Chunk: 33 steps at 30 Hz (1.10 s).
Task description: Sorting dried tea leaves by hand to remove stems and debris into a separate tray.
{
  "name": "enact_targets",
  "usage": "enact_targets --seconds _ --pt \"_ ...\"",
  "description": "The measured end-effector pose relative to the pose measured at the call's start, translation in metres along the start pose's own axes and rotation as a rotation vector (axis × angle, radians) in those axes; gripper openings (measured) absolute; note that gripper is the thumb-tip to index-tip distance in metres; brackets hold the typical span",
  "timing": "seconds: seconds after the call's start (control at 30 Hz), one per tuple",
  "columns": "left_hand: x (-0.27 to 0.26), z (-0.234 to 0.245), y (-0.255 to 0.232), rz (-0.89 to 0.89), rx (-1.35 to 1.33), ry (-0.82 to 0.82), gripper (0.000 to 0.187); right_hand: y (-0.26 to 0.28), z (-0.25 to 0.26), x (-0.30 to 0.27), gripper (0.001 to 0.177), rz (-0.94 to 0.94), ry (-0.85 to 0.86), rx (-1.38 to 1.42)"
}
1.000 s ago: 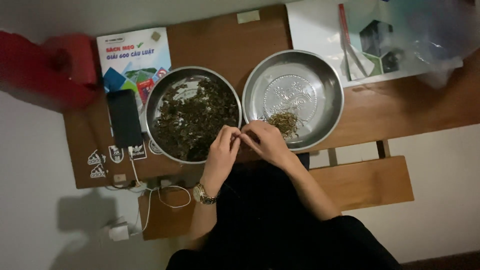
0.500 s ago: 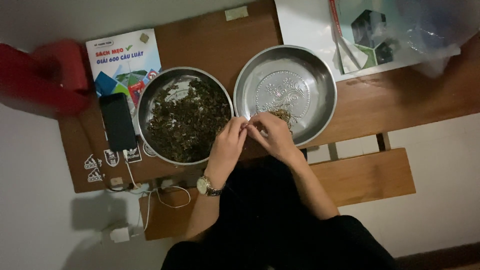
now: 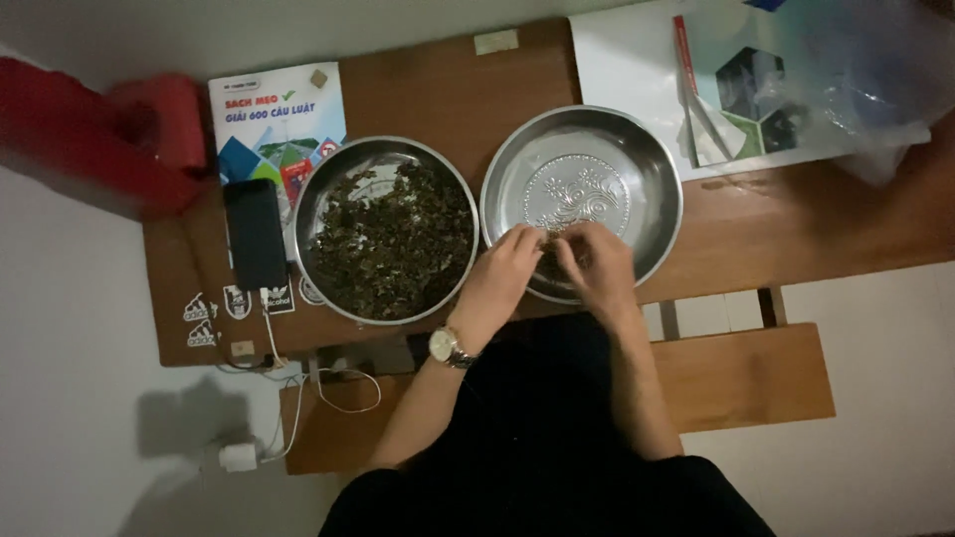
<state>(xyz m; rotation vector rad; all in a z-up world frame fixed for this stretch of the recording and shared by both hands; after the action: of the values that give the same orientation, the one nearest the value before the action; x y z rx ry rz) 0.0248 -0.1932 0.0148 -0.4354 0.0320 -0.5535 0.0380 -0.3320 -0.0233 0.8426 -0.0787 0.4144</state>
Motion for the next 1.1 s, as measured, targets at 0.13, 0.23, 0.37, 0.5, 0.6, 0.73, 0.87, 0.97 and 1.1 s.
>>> enact_targets --seconds 0.13,0.23,0.37,0.5,0.6,0.73,0.87,0.97,1.1 --pt "0.007 -0.026 0.007 0.002 -0.051 -0.013 0.020 -0.016 0.001 -0.007 0.010 -0.011 -0.026 -0.128" --pt "0.012 -0.027 0.003 -0.036 -0.113 0.002 0.015 -0.014 0.008 -0.006 0.011 -0.103 -0.002 -0.150" --pt "0.015 -0.026 -0.001 -0.069 -0.238 -0.020 0.011 -0.017 0.012 -0.007 0.009 -0.132 -0.010 -0.114" --pt "0.016 -0.018 -0.004 -0.068 -0.188 -0.015 0.010 -0.022 0.012 -0.007 0.012 -0.191 0.019 -0.146" --pt "0.016 -0.025 0.002 -0.081 -0.183 -0.053 0.008 -0.022 0.013 -0.006 0.010 -0.205 0.024 -0.138" --pt "0.015 -0.012 0.005 -0.087 -0.503 -0.027 0.010 -0.026 0.015 -0.003 0.009 -0.211 0.030 -0.094" --pt "0.013 -0.012 0.002 -0.080 -0.286 -0.042 0.010 -0.021 0.014 -0.001 0.011 -0.215 0.043 -0.136" --pt "0.014 -0.021 0.007 -0.079 -0.212 -0.043 0.011 -0.011 0.017 0.002 0.011 -0.186 0.038 -0.125" --pt "0.016 -0.036 0.013 -0.090 -0.236 -0.046 0.014 -0.004 0.022 0.002 0.011 -0.156 0.004 -0.090"
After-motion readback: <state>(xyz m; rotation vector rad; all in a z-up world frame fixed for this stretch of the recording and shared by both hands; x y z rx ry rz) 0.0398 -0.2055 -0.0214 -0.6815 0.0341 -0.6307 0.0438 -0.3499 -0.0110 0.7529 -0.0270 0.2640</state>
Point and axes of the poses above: each hand's wrist, its own x-axis towards the middle knuckle, its own z-axis out of the back of the hand, y = z × x, the point moved 8 cm from there along x, towards the middle knuckle, and after that the axes turned 12 degrees about y, right-handed, at the moved point
